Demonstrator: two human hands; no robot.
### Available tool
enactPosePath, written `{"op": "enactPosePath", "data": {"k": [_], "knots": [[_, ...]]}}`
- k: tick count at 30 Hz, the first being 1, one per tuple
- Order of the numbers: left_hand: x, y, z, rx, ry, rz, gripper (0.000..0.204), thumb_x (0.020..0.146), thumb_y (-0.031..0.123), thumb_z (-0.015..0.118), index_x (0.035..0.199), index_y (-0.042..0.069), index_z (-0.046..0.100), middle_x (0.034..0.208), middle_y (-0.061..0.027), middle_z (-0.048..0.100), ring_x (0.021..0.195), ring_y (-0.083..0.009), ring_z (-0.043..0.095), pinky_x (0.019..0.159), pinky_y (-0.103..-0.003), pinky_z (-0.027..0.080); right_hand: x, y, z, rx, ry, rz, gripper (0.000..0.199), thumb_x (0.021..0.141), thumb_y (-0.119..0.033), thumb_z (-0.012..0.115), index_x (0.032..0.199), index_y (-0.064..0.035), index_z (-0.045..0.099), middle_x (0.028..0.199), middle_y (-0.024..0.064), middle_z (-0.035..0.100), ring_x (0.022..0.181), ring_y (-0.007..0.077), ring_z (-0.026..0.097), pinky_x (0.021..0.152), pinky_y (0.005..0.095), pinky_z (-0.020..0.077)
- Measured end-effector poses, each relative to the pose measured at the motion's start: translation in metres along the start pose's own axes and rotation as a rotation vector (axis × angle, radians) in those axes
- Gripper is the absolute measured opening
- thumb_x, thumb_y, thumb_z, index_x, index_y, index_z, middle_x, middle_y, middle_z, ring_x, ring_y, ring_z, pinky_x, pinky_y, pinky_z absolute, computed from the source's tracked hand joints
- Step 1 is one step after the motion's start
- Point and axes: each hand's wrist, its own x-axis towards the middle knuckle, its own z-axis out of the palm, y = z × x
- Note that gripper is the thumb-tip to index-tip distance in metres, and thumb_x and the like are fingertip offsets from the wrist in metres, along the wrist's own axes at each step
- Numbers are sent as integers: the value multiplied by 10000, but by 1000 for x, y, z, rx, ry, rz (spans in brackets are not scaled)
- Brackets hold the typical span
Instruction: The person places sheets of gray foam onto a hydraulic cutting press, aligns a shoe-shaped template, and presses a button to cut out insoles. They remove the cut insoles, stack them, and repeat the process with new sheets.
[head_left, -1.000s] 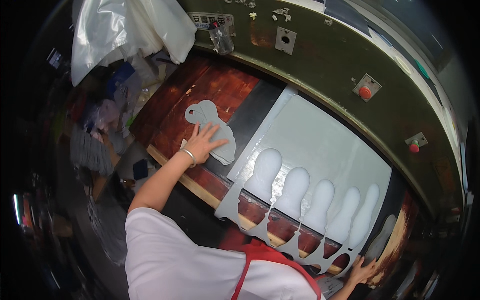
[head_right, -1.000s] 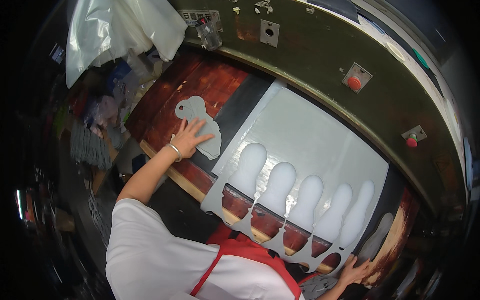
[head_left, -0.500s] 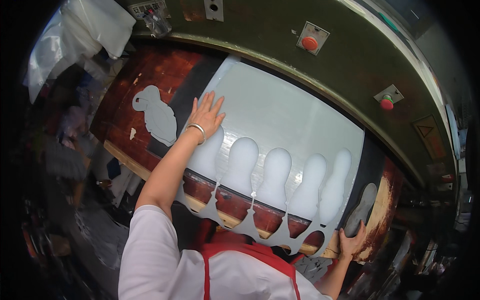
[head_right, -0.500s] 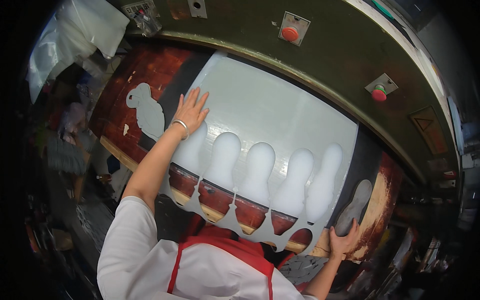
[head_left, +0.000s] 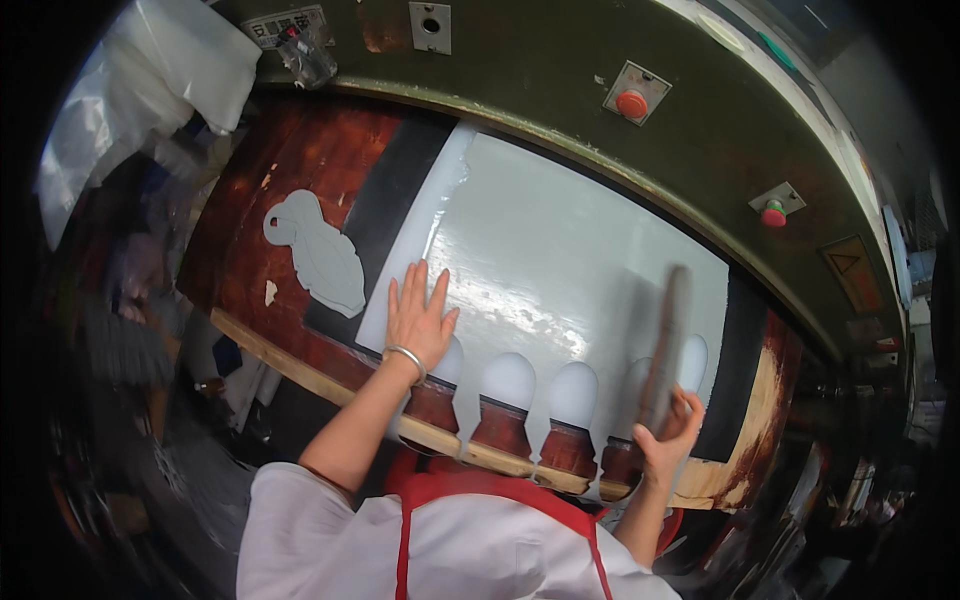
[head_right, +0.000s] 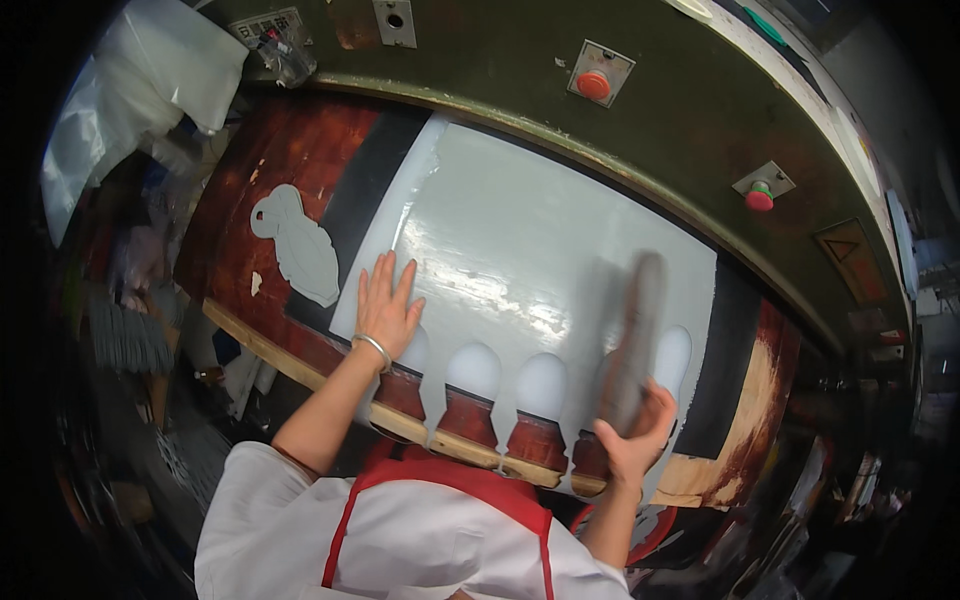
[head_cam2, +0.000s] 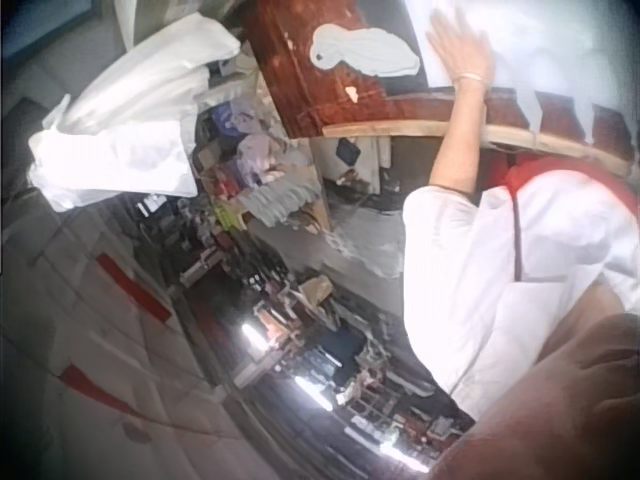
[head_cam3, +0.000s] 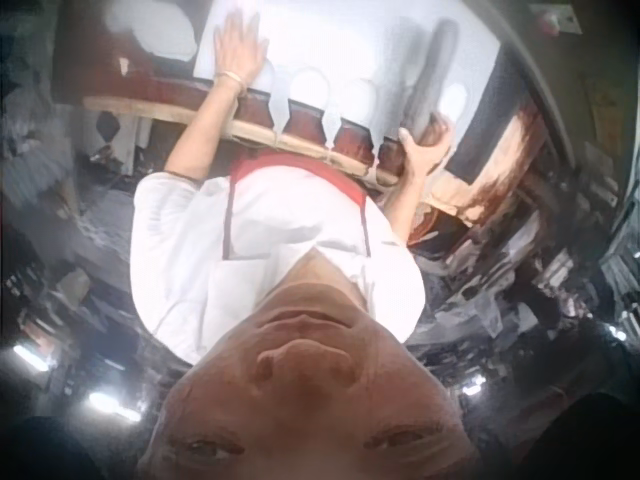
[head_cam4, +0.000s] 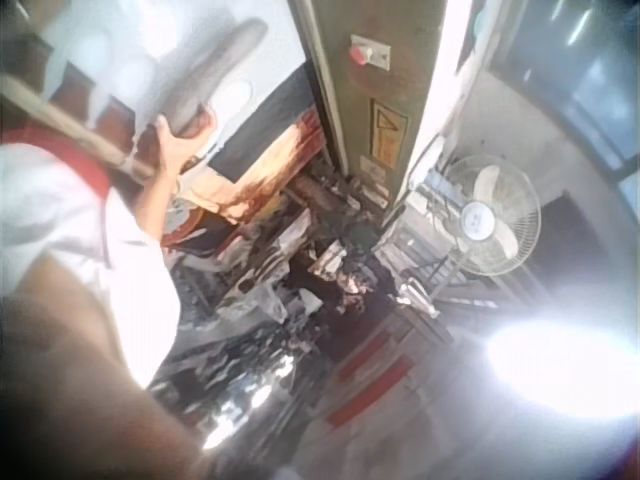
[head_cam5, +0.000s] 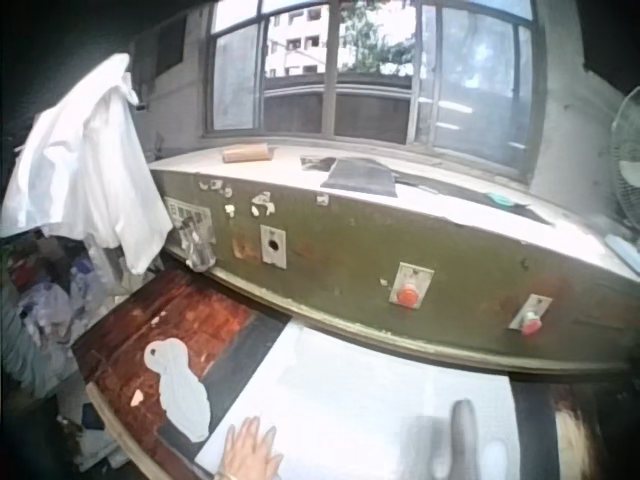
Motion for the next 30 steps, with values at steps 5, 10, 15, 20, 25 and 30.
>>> {"op": "enactPosePath", "data": {"k": [5, 10, 15, 20, 25, 30], "knots": [[-4, -8, 2, -190, 133, 17, 681, 870, 247, 616, 1425, -16, 322, 1499, -208, 304, 1416, -347, 243, 1159, -510, 132, 55, -14, 165, -82, -215, 43, 787, 569, -182, 860, 1226, -65, 442, 1185, 139, 525, 1152, 261, 513, 994, 376, 398], [1, -11, 7, -205, 66, -13, 644, 875, 173, 601, 1422, -21, 321, 1497, -206, 309, 1418, -342, 246, 1159, -515, 124, 62, 4, 280, -711, -84, -159, 709, 521, -177, 855, 1128, -68, 506, 1295, 276, 390, 1236, 441, 363, 1001, 483, 386], [3, -10, 4, -168, 41, -9, 604, 886, 140, 571, 1420, -8, 331, 1495, -208, 315, 1421, -335, 247, 1160, -515, 120, 60, 18, 285, -782, -68, -249, 874, 583, -230, 843, 1326, -54, 417, 1336, 314, 334, 1262, 473, 322, 1013, 523, 367], [25, -7, -1, -196, 52, -11, 565, 890, 90, 524, 1414, -8, 339, 1489, -193, 332, 1421, -326, 249, 1163, -508, 116, 88, 22, 245, -557, -138, -195, 930, 722, -279, 786, 1426, 39, 267, 1388, 285, 375, 1288, 422, 372, 1071, 473, 335], [57, -13, -31, -622, 88, 21, 493, 862, -19, 475, 1353, 12, 437, 1324, -205, 515, 1284, -343, 458, 1122, -459, 282, 172, 9, 120, -487, 318, 5, 769, 916, -291, 613, 1467, 29, 183, 1437, 246, 358, 1295, 365, 412, 1046, 422, 372], [48, -28, -64, -377, 180, -213, 257, 879, 84, 578, 1128, 24, 593, 888, -126, 615, 869, -304, 578, 770, -411, 450, 274, -25, 4, -907, 703, -162, 818, 964, -419, 483, 1459, 107, 97, 1484, 329, 219, 1387, 412, 229, 1129, 481, 205]]}}
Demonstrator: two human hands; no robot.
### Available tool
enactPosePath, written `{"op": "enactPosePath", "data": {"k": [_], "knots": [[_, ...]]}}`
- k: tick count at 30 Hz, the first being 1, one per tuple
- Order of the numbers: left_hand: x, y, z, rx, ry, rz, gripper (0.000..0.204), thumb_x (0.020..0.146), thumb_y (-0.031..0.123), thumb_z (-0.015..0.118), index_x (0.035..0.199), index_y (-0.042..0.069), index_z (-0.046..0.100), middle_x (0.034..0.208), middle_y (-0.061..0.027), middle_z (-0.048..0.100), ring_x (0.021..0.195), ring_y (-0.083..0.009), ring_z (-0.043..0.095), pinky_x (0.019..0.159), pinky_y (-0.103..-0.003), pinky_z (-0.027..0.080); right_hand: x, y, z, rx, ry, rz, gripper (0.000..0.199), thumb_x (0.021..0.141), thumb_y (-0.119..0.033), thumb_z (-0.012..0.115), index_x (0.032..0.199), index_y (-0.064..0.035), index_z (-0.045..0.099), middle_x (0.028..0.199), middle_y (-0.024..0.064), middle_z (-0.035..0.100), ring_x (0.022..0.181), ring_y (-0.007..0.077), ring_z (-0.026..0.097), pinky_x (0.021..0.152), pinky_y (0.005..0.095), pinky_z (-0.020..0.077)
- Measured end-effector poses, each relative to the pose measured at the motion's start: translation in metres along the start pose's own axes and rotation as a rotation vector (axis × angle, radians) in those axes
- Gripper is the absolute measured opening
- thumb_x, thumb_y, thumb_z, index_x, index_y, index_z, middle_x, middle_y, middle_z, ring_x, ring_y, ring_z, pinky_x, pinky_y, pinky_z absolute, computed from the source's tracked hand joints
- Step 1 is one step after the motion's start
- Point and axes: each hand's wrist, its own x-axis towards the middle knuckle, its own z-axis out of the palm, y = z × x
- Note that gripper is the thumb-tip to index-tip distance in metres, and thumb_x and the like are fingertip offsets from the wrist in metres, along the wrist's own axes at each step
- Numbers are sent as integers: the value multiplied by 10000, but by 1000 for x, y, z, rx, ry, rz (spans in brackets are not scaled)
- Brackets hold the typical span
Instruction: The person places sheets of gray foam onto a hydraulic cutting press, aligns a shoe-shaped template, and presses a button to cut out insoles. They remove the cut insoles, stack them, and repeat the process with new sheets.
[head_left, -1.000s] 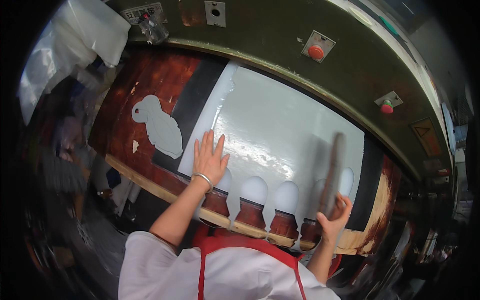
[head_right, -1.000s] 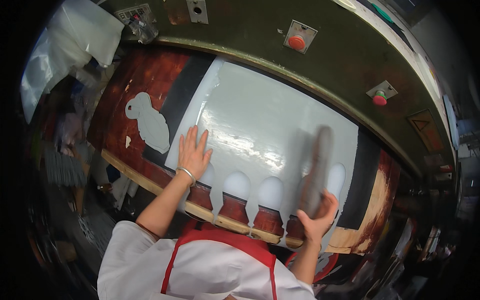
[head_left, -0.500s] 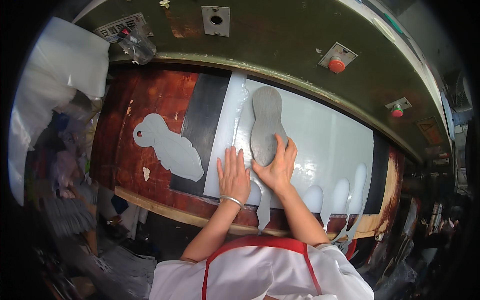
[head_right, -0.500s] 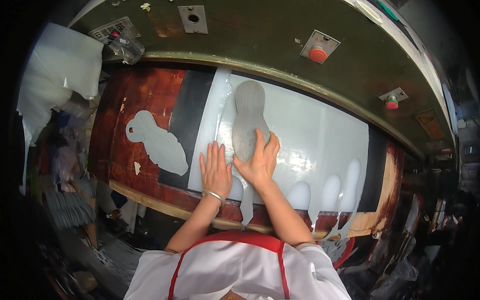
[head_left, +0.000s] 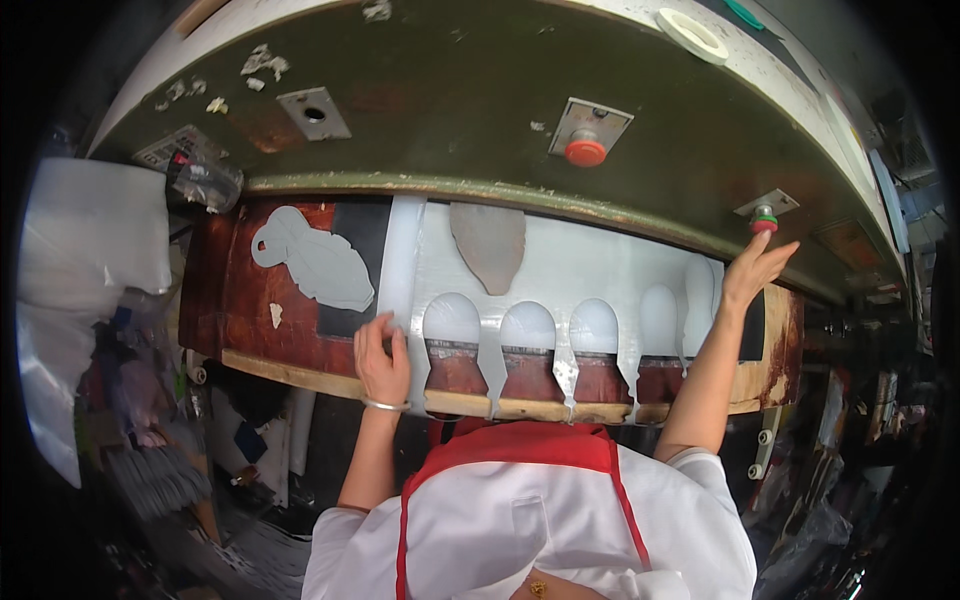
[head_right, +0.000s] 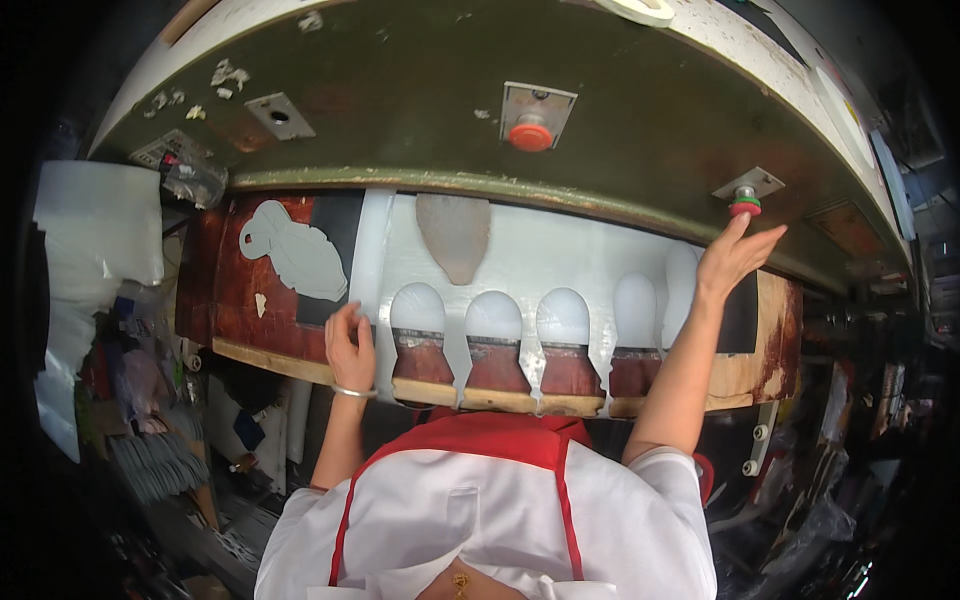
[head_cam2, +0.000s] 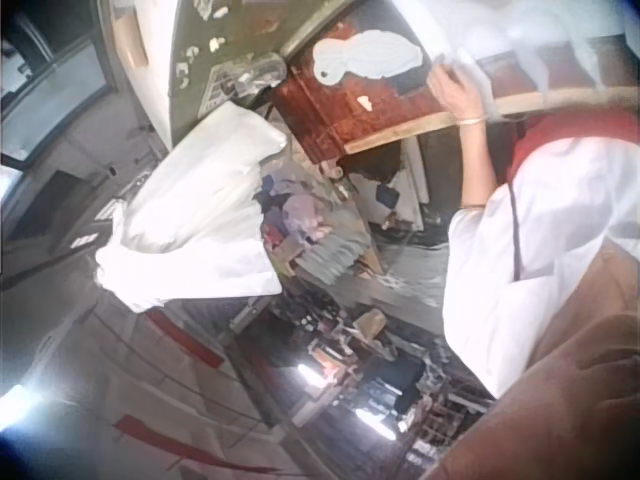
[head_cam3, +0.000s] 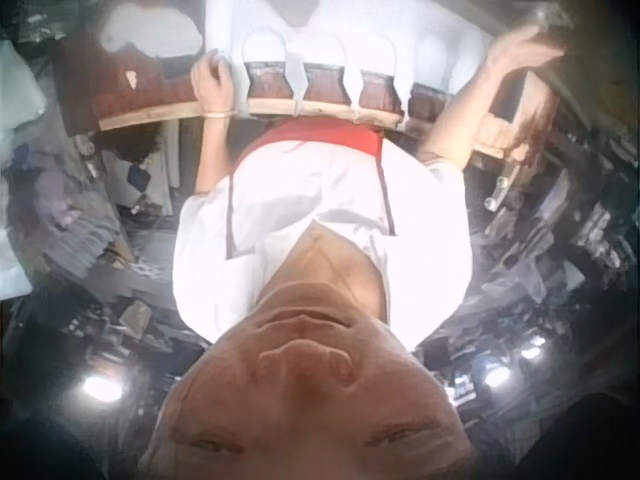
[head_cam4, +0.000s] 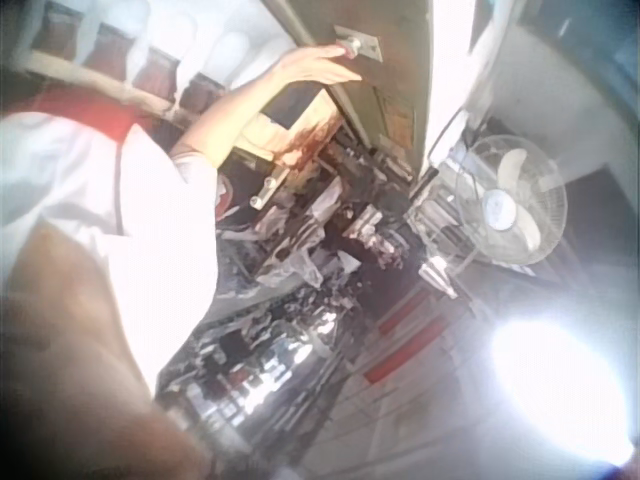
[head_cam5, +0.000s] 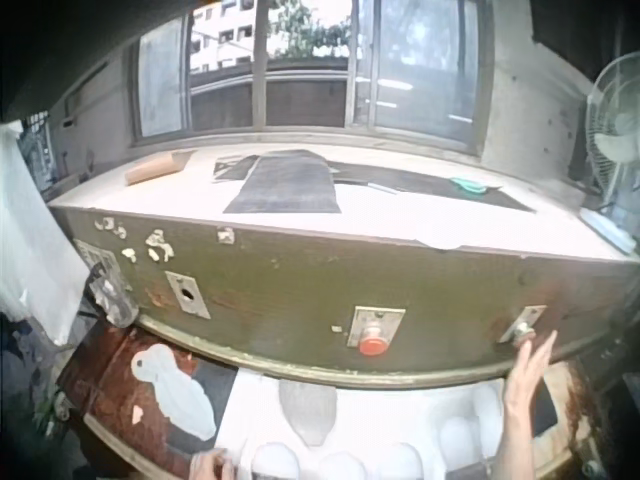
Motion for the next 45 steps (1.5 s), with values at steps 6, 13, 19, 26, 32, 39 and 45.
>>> {"op": "enactPosePath", "data": {"k": [6, 13, 19, 26, 32, 39, 45], "knots": [[42, -15, 45, 173, -29, 131, 294, 888, 250, 625, 673, 71, 535, 609, -105, 547, 605, -325, 553, 588, -435, 404, 0, -23, 41, 64, 99, -85, 926, 943, -491, 481, 1438, 144, 23, 1497, 361, 71, 1410, 458, 98, 1161, 490, 79], [73, -26, 70, 203, -39, 104, 297, 875, 281, 630, 678, 80, 533, 622, -136, 569, 612, -367, 578, 579, -479, 439, -46, 29, 43, 105, -91, -52, 851, 920, -319, 611, 1474, 62, 90, 1513, 291, 146, 1409, 380, 189, 1159, 444, 160], [45, -59, 78, 131, 69, 103, 235, 852, 322, 647, 745, 116, 614, 650, -125, 622, 638, -340, 621, 619, -467, 488, -209, 58, -10, 145, -534, -188, 274, 904, -206, 662, 1014, 44, 693, 898, 175, 680, 777, 259, 623, 742, 344, 501], [28, -73, 84, 79, 14, 165, 294, 921, 323, 559, 746, 89, 590, 666, -129, 605, 694, -331, 604, 720, -424, 441, -257, 95, -21, 306, -721, -44, 340, 974, -259, 561, 949, 69, 645, 769, 124, 629, 697, 182, 524, 671, 327, 446], [-25, -103, 43, 217, -218, 228, 255, 945, 284, 499, 808, 84, 580, 749, -136, 605, 772, -309, 610, 799, -418, 452, -267, 28, -5, 235, -292, 92, 285, 966, -163, 560, 1153, 45, 616, 1054, 194, 658, 874, 246, 615, 833, 349, 493], [-39, -94, 56, 327, -88, 118, 294, 890, 393, 589, 877, 101, 629, 654, -159, 633, 609, -356, 627, 586, -477, 483, -288, -102, 118, 522, -785, -603, 1021, 591, -283, 844, 1438, -41, 329, 1441, 306, 288, 1337, 497, 247, 1110, 550, 227], [-63, -98, 81, 246, 4, 240, 274, 867, 293, 648, 743, 65, 558, 613, -151, 583, 583, -350, 575, 557, -442, 415, -292, -115, 96, 504, -773, -332, 1000, 558, -112, 844, 1422, -130, 342, 1400, 301, 298, 1325, 462, 282, 1079, 532, 303]]}}
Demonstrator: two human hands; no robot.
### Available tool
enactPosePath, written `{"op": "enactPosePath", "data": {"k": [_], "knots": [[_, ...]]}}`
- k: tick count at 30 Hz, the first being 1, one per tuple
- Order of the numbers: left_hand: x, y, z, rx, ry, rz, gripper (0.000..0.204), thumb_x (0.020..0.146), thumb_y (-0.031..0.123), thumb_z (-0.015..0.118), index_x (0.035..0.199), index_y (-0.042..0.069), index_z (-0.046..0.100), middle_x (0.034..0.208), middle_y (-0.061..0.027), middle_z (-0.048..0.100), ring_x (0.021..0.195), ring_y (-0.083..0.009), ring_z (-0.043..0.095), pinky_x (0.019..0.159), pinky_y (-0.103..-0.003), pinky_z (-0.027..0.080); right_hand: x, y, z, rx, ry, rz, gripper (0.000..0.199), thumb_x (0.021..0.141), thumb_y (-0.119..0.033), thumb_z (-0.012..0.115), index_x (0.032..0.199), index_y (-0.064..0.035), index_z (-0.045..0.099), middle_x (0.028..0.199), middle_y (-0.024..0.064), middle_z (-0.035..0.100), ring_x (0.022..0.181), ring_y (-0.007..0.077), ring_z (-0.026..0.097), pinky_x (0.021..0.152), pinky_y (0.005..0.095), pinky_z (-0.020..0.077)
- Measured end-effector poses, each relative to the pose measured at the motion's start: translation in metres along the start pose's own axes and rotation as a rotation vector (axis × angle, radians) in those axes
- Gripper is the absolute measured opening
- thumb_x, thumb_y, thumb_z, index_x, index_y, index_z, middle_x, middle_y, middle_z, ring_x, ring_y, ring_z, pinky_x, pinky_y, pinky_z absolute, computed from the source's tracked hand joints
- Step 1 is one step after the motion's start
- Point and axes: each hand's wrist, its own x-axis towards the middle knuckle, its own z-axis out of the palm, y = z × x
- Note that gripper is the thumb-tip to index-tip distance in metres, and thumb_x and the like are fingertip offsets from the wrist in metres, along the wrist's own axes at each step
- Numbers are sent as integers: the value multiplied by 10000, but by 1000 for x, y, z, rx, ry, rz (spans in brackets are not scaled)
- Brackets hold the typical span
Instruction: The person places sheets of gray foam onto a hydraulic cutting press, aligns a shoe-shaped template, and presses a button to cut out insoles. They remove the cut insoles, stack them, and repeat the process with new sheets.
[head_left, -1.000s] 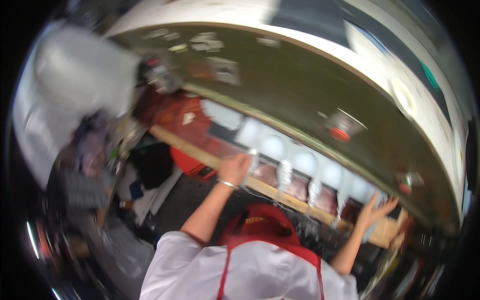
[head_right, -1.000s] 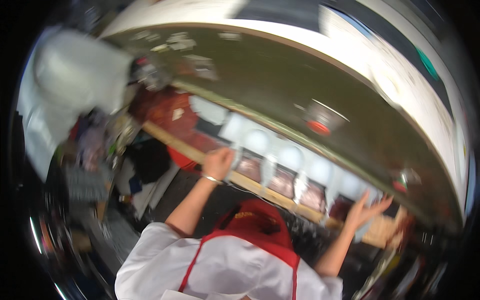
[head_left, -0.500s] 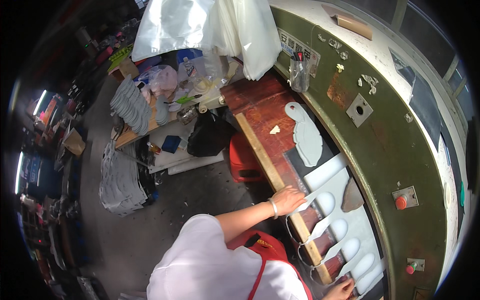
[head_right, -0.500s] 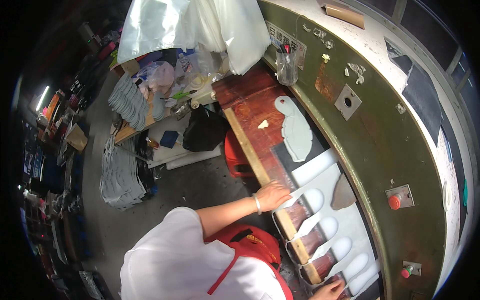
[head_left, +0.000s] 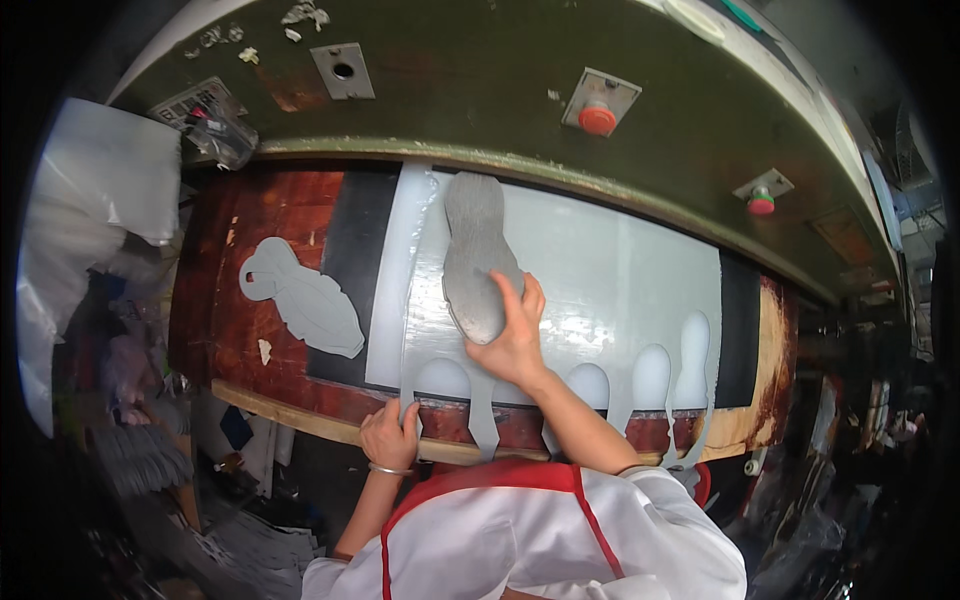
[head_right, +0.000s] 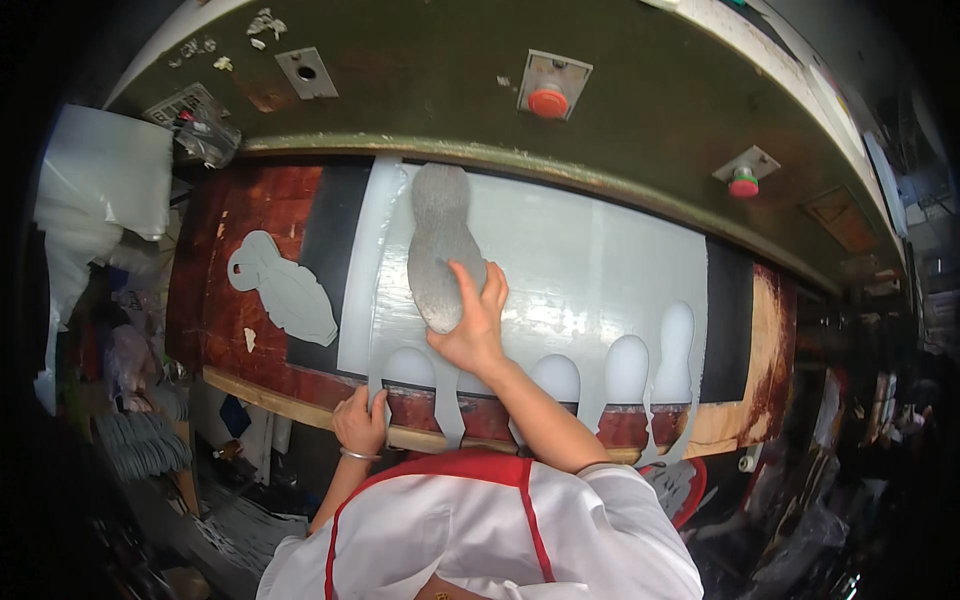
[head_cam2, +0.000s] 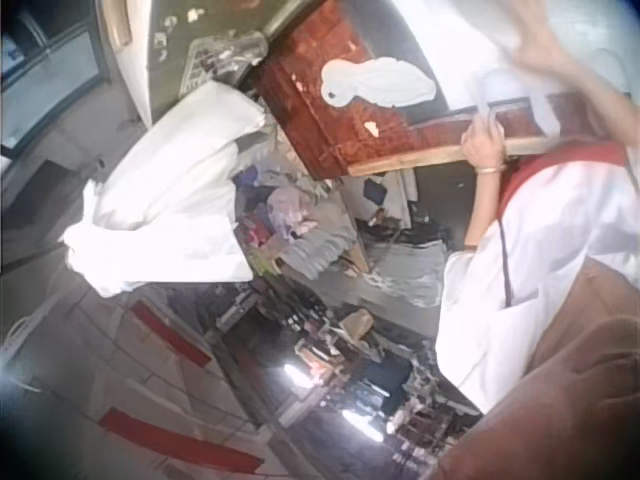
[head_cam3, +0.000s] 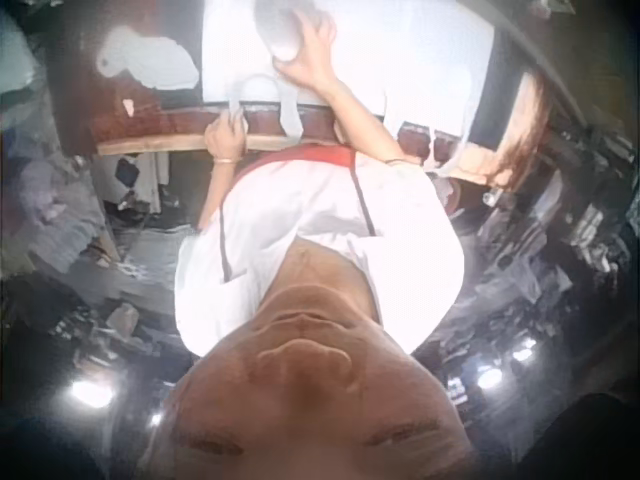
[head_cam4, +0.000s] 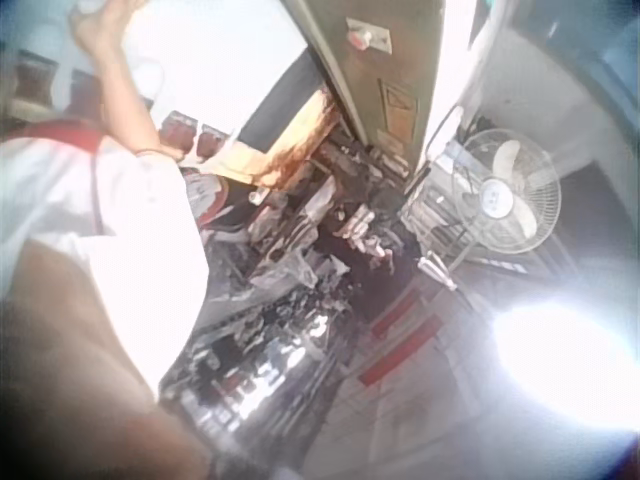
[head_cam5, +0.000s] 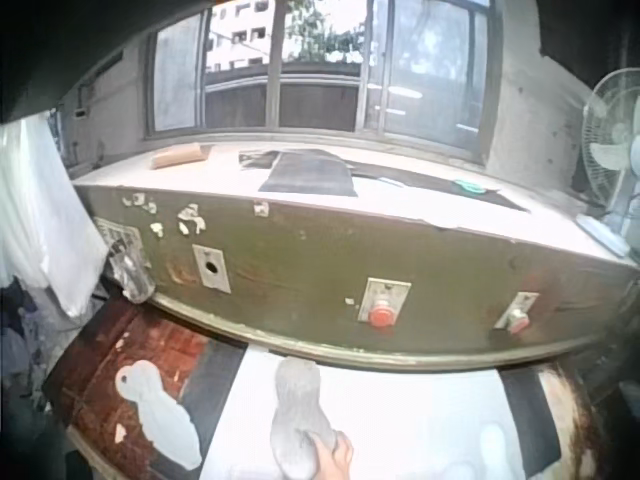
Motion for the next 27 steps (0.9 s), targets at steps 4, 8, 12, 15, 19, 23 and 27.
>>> {"op": "enactPosePath", "data": {"k": [4, 8, 12, 15, 19, 23, 27], "knots": [[1, -14, 14, -41, 76, 35, 273, 871, 266, 647, 730, 56, 542, 593, -146, 546, 568, -346, 553, 541, -441, 389, 18, 8, -58, 706, -46, 131, 1009, 531, -77, 850, 1405, -94, 347, 1336, 210, 429, 1277, 303, 414, 1062, 428, 358], [4, -18, 24, -58, 62, 32, 267, 874, 254, 640, 732, 53, 537, 594, -144, 541, 566, -350, 551, 540, -436, 386, -5, 25, -82, 276, 63, 80, 973, 523, -53, 836, 1380, -91, 376, 1391, 234, 352, 1333, 350, 325, 1084, 450, 313], [8, -16, 25, -77, 75, 38, 270, 876, 257, 637, 733, 53, 533, 591, -146, 537, 564, -350, 550, 541, -433, 385, -15, 48, -67, -76, 150, -35, 980, 536, -72, 825, 1396, -96, 358, 1429, 254, 284, 1358, 406, 253, 1094, 475, 275], [20, -10, 20, -52, 53, 35, 276, 880, 259, 633, 727, 54, 530, 589, -146, 541, 564, -349, 553, 539, -434, 390, -3, 64, -60, -85, 149, -51, 1029, 549, -99, 822, 1436, -70, 301, 1433, 243, 297, 1356, 404, 266, 1098, 467, 272], [44, 12, 7, 2, 31, 5, 280, 888, 263, 624, 728, 54, 530, 598, -153, 558, 562, -360, 559, 540, -447, 406, 25, 73, -82, -20, 86, -45, 1070, 595, -161, 831, 1464, -20, 223, 1446, 266, 279, 1356, 419, 268, 1094, 485, 287], [80, 37, -2, 12, -21, -81, 275, 893, 273, 618, 749, 47, 556, 615, -168, 578, 567, -380, 566, 545, -473, 419, 91, 83, -158, 75, 381, 113, 989, 760, -263, 766, 1490, 5, 155, 1490, 230, 274, 1381, 349, 302, 1101, 460, 300], [134, 50, -4, 16, -7, -80, 274, 896, 284, 613, 770, 42, 586, 633, -189, 590, 582, -400, 572, 552, -494, 423, 174, 105, -272, -272, 906, 202, 862, 916, -371, 579, 1470, 76, 95, 1490, 315, 203, 1402, 424, 185, 1137, 499, 165]]}}
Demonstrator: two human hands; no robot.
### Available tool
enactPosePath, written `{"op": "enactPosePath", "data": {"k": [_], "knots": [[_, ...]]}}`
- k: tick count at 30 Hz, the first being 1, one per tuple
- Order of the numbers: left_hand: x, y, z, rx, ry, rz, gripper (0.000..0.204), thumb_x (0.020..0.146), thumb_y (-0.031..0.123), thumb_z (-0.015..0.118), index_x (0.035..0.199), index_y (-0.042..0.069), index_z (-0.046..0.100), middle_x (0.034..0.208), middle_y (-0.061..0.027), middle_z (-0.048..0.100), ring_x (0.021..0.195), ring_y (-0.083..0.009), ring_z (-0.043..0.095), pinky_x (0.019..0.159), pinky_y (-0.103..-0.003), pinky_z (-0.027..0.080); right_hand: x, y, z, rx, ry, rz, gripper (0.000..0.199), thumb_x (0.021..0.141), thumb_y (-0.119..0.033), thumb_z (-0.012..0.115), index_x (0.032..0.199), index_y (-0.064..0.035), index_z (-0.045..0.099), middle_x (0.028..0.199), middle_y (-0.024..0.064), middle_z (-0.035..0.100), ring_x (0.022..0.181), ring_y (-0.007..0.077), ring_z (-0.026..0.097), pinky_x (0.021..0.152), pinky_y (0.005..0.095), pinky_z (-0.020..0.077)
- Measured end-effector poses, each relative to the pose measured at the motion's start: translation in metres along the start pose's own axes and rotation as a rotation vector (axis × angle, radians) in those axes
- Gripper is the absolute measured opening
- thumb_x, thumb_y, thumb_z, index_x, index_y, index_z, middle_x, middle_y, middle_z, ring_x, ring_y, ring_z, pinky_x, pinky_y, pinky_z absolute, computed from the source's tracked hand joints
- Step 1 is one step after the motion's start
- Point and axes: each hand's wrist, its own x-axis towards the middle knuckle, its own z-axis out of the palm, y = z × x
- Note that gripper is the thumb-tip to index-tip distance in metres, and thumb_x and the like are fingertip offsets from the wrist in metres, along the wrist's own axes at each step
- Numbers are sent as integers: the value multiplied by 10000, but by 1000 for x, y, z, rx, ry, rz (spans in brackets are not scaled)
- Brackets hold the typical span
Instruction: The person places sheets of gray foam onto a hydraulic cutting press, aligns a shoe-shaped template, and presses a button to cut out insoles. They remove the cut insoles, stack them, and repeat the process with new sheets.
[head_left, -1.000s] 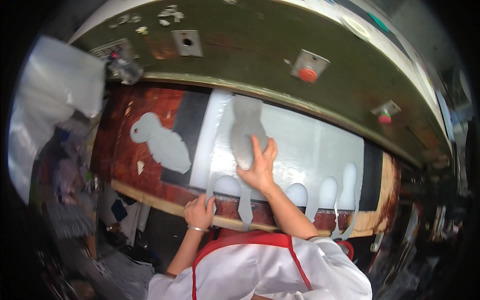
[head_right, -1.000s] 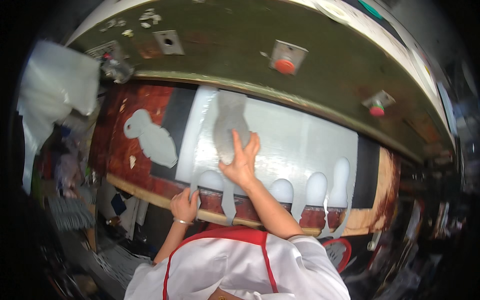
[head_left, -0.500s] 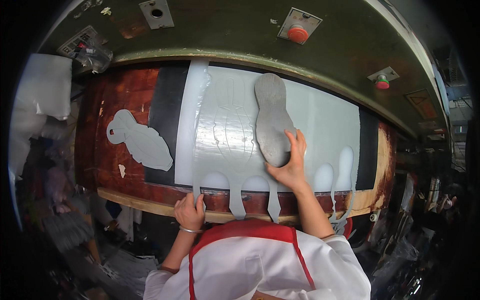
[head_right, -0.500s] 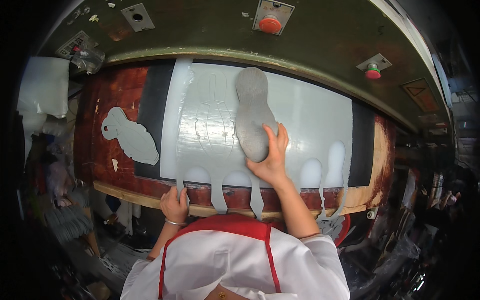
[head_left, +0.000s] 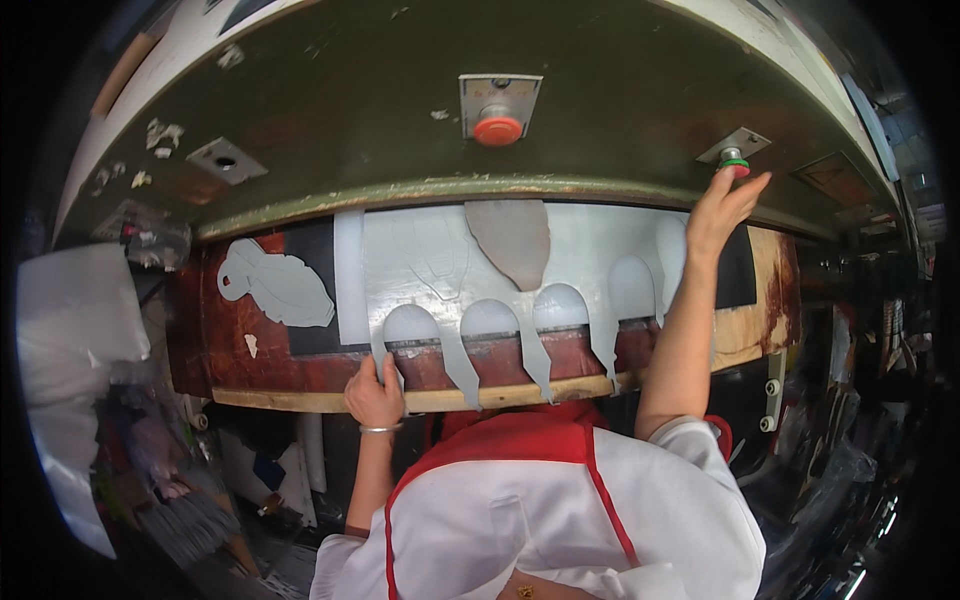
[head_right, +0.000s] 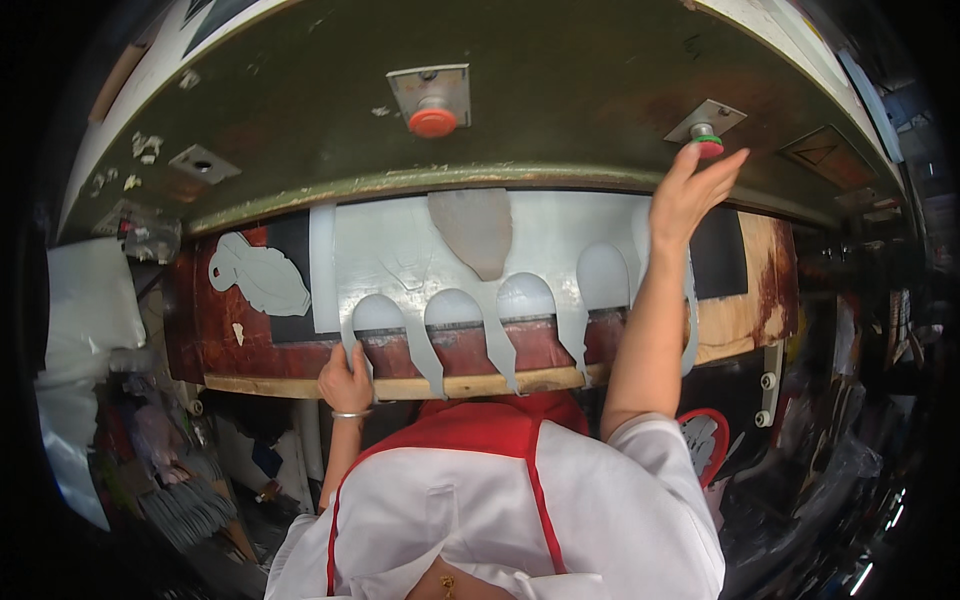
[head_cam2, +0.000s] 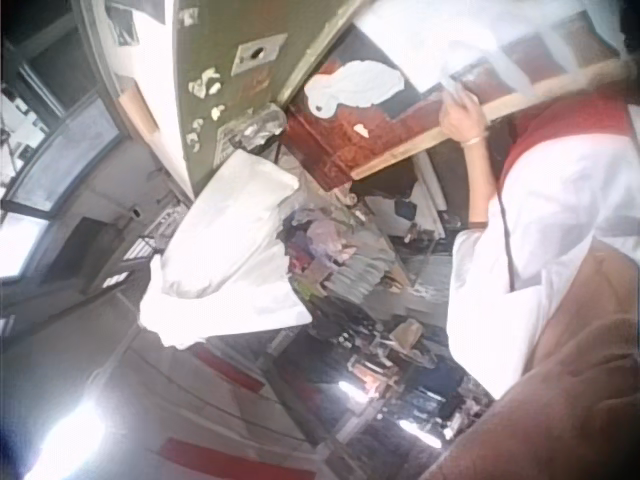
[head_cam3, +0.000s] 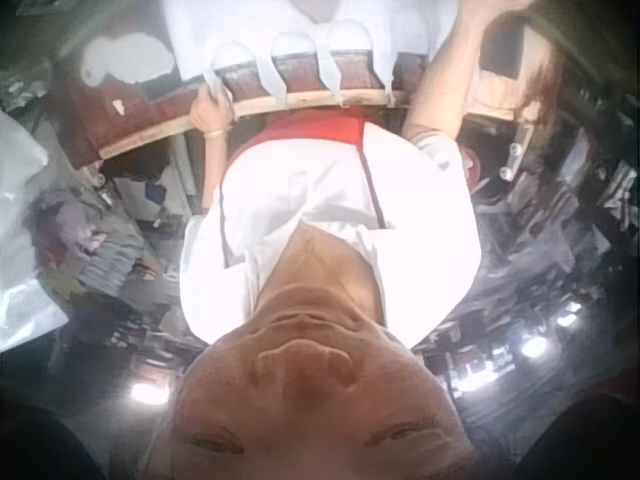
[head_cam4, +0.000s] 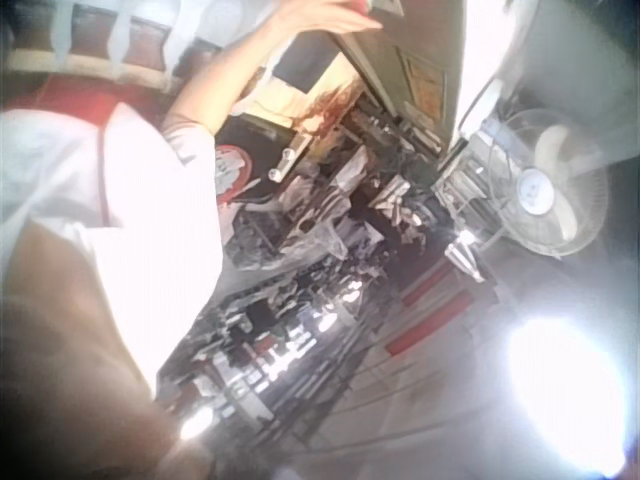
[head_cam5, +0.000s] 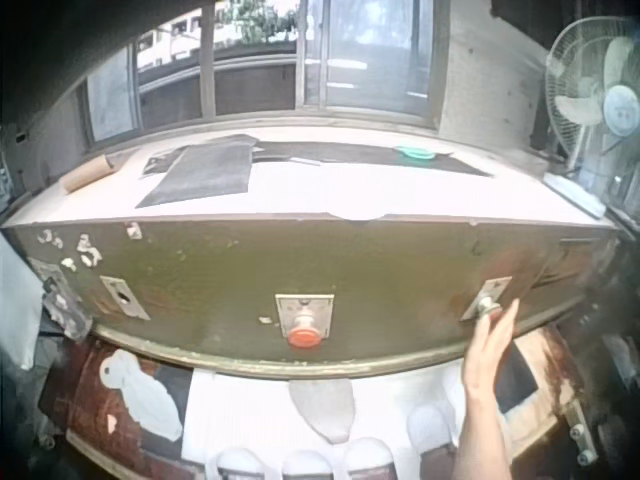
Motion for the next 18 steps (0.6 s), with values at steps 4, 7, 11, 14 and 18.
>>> {"op": "enactPosePath", "data": {"k": [4, 7, 11, 14, 18], "knots": [[56, 19, 10, -13, 28, -25, 266, 921, 292, 581, 812, 50, 606, 648, -209, 594, 604, -420, 574, 555, -509, 420, 26, 9, 34, -68, 0, -87, 917, 927, -430, 539, 1451, 117, 22, 1486, 361, 110, 1408, 457, 92, 1152, 503, 77], [103, 21, 27, -18, 64, -5, 282, 919, 290, 573, 796, 38, 600, 655, -209, 599, 614, -420, 576, 567, -509, 426, 17, 19, 51, -13, 35, -84, 929, 928, -410, 542, 1448, 116, -20, 1496, 362, 49, 1413, 465, 62, 1153, 510, 74], [119, 22, 27, 43, -14, -125, 300, 942, 319, 549, 787, 66, 590, 624, -203, 583, 593, -423, 570, 528, -510, 412, 3, 27, 29, -82, -69, -160, 911, 924, -370, 562, 1448, 122, 2, 1494, 359, 88, 1413, 462, 85, 1155, 502, 81], [116, 21, 23, -69, 72, -50, 299, 934, 310, 573, 769, 61, 582, 605, -179, 574, 573, -413, 565, 515, -494, 403, -44, 26, 1, 9, -180, 13, 877, 884, -320, 646, 1479, 46, 115, 1404, 320, 360, 1307, 399, 381, 1127, 488, 224], [99, 14, 18, -160, 51, -117, 278, 919, 278, 605, 755, 54, 591, 613, -178, 568, 577, -394, 555, 527, -474, 406, -126, 25, -47, -183, -736, 62, 297, 827, -232, 708, 1031, -18, 680, 845, 109, 682, 820, 276, 639, 920, 417, 437]]}}
